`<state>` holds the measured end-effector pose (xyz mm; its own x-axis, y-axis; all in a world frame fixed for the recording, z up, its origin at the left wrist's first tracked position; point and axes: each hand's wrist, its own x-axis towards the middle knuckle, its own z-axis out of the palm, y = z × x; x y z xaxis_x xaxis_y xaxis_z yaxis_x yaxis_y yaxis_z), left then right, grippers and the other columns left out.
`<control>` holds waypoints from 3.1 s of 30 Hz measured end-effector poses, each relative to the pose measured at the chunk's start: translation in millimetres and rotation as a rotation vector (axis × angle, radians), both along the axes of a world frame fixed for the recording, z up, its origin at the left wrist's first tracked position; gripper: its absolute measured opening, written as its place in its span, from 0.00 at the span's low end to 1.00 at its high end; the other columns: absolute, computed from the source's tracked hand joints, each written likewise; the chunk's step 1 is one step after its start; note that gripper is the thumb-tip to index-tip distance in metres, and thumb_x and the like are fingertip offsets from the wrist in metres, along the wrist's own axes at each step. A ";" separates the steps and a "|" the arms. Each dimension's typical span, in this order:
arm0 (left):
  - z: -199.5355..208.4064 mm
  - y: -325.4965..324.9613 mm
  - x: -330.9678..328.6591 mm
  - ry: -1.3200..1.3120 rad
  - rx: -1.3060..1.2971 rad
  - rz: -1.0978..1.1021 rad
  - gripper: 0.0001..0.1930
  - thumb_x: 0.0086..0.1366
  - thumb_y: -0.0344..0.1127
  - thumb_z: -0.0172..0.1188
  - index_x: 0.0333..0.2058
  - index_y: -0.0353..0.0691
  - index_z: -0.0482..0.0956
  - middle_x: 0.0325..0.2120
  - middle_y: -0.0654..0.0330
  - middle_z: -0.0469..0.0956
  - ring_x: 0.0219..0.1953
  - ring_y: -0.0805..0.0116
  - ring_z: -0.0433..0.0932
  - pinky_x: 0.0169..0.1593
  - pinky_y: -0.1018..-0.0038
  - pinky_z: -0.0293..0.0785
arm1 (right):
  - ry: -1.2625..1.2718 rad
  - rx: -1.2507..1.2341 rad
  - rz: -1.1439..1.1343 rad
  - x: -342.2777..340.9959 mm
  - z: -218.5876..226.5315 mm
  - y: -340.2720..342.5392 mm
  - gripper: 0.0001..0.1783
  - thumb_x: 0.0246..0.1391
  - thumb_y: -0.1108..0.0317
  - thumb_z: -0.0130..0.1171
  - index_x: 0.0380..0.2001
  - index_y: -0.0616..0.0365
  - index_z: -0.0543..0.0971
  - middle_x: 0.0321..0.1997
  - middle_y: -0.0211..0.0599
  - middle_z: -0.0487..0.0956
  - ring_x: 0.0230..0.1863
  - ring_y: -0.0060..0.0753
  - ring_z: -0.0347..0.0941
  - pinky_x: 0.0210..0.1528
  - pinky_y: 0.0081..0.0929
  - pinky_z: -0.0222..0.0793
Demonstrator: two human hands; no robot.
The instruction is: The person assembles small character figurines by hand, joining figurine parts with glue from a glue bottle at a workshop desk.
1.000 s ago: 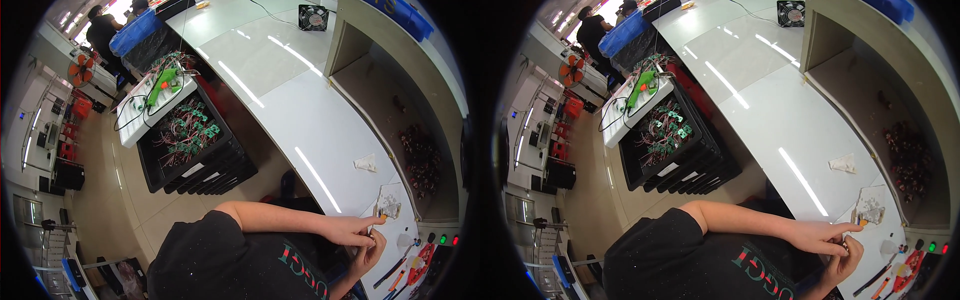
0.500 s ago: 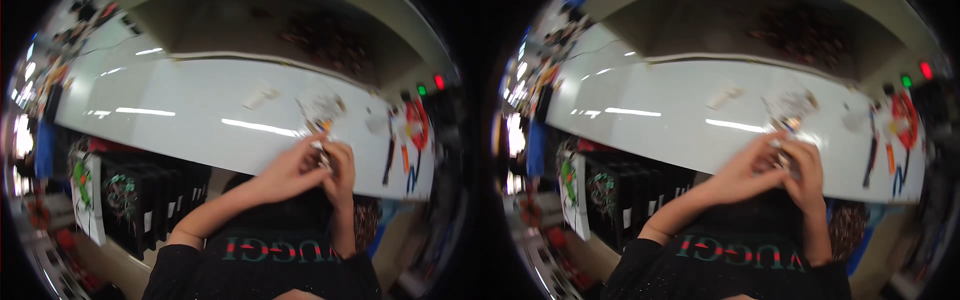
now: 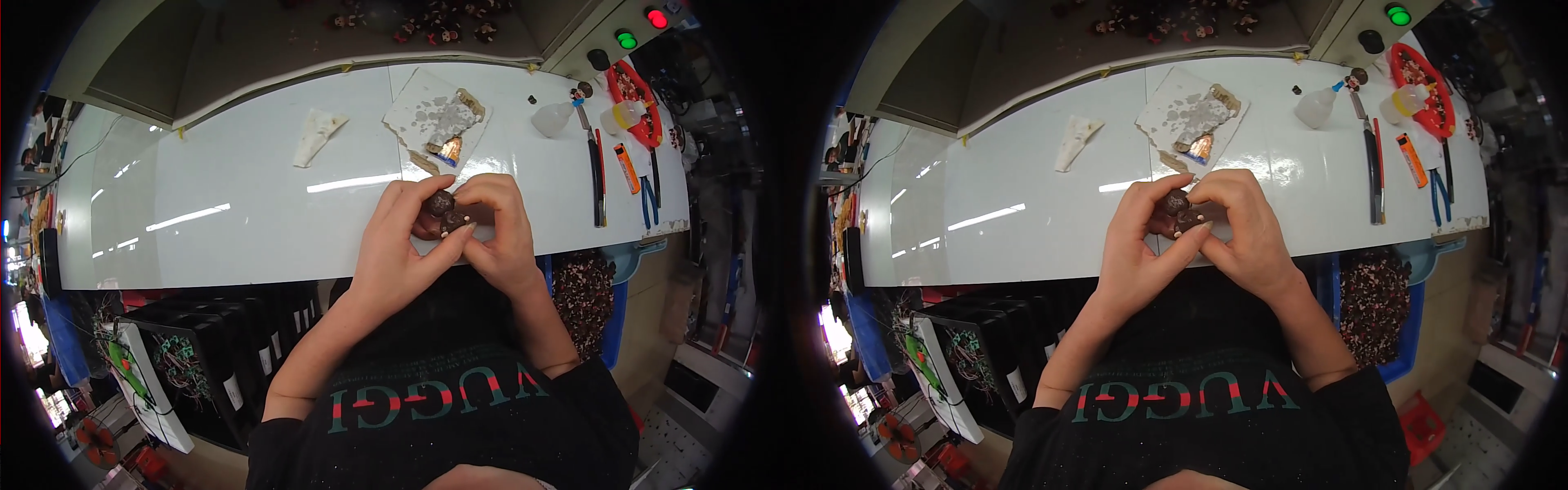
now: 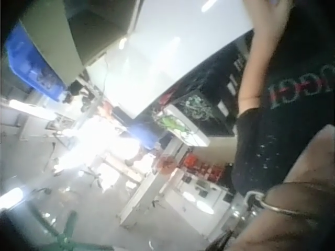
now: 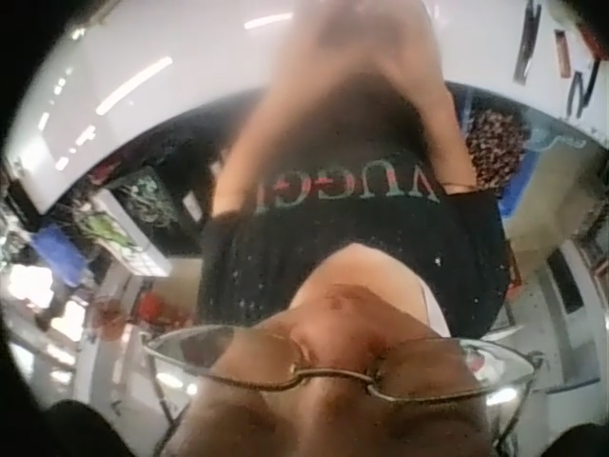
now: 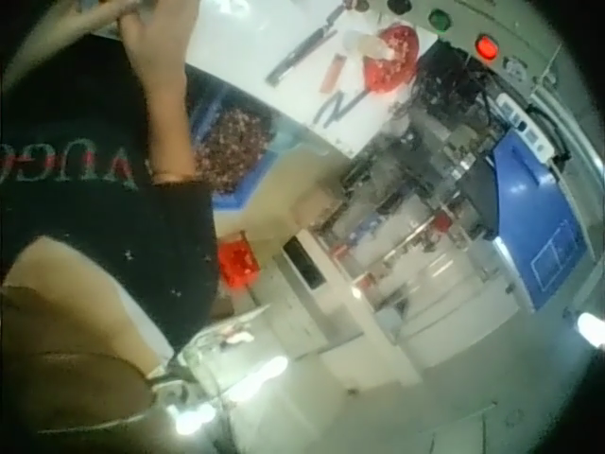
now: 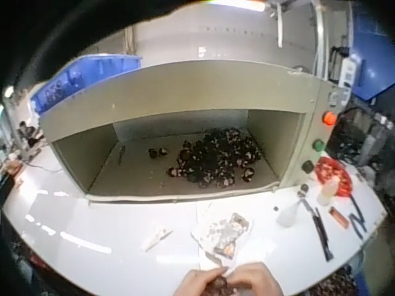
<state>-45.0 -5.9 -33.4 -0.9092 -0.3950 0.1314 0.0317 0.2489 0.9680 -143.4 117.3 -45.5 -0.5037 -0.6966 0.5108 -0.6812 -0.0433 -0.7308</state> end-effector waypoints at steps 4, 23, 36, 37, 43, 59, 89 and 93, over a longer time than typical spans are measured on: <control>1.5 1.1 1.1 -0.011 -0.054 -0.002 0.24 0.52 0.32 0.65 0.48 0.35 0.70 0.33 0.58 0.68 0.32 0.72 0.74 0.35 0.79 0.74 | -0.044 0.031 0.001 1.3 0.6 -0.6 0.24 0.35 0.81 0.62 0.40 0.58 0.68 0.40 0.38 0.70 0.43 0.40 0.68 0.43 0.30 0.69; -4.4 4.7 -2.6 -0.008 -0.192 0.075 0.23 0.51 0.44 0.66 0.41 0.36 0.74 0.28 0.57 0.72 0.27 0.64 0.75 0.30 0.73 0.73 | -0.074 0.050 -0.011 -2.6 -2.0 -1.6 0.20 0.38 0.78 0.64 0.37 0.59 0.69 0.39 0.39 0.68 0.39 0.36 0.67 0.37 0.25 0.69; 2.9 -5.8 2.1 -0.035 -0.033 -0.053 0.21 0.54 0.40 0.63 0.46 0.36 0.73 0.27 0.59 0.70 0.25 0.71 0.70 0.29 0.77 0.69 | -0.212 -0.023 -0.012 -3.5 -8.3 -0.6 0.21 0.38 0.76 0.68 0.36 0.57 0.68 0.38 0.36 0.66 0.38 0.26 0.69 0.36 0.19 0.72; 1.6 -7.6 1.9 -0.020 0.012 -0.073 0.20 0.57 0.37 0.60 0.47 0.36 0.73 0.27 0.59 0.70 0.24 0.72 0.69 0.30 0.78 0.68 | -0.211 -0.021 -0.010 -2.7 -7.5 -0.5 0.21 0.38 0.76 0.68 0.36 0.57 0.68 0.38 0.36 0.66 0.38 0.26 0.69 0.36 0.19 0.72; 4.2 -21.4 3.0 -0.084 0.154 -0.215 0.16 0.65 0.31 0.47 0.51 0.35 0.71 0.33 0.60 0.71 0.36 0.74 0.70 0.40 0.80 0.66 | -0.219 -0.017 0.022 -6.9 -8.9 2.1 0.21 0.39 0.77 0.67 0.36 0.58 0.68 0.39 0.36 0.66 0.39 0.28 0.67 0.40 0.21 0.69; 6.4 -17.7 2.3 -0.104 0.237 -0.194 0.18 0.61 0.30 0.52 0.51 0.36 0.71 0.33 0.61 0.70 0.35 0.76 0.69 0.38 0.81 0.66 | -0.284 -0.039 0.008 -8.6 -8.2 1.6 0.21 0.37 0.76 0.69 0.35 0.57 0.69 0.38 0.34 0.68 0.40 0.28 0.67 0.41 0.22 0.67; -3.8 5.6 -4.9 -0.007 -0.038 0.042 0.23 0.54 0.42 0.64 0.46 0.38 0.72 0.28 0.60 0.71 0.24 0.72 0.72 0.29 0.78 0.71 | -0.213 -0.035 0.053 -9.1 -11.5 4.6 0.27 0.36 0.83 0.66 0.40 0.58 0.66 0.41 0.37 0.64 0.42 0.26 0.66 0.44 0.23 0.68; -3.0 4.3 -4.8 -0.010 -0.056 0.026 0.23 0.54 0.41 0.64 0.47 0.38 0.72 0.30 0.59 0.72 0.26 0.72 0.72 0.29 0.77 0.71 | -0.197 -0.044 0.033 -9.1 -12.1 4.1 0.26 0.37 0.83 0.67 0.40 0.59 0.67 0.41 0.36 0.65 0.41 0.26 0.66 0.43 0.22 0.68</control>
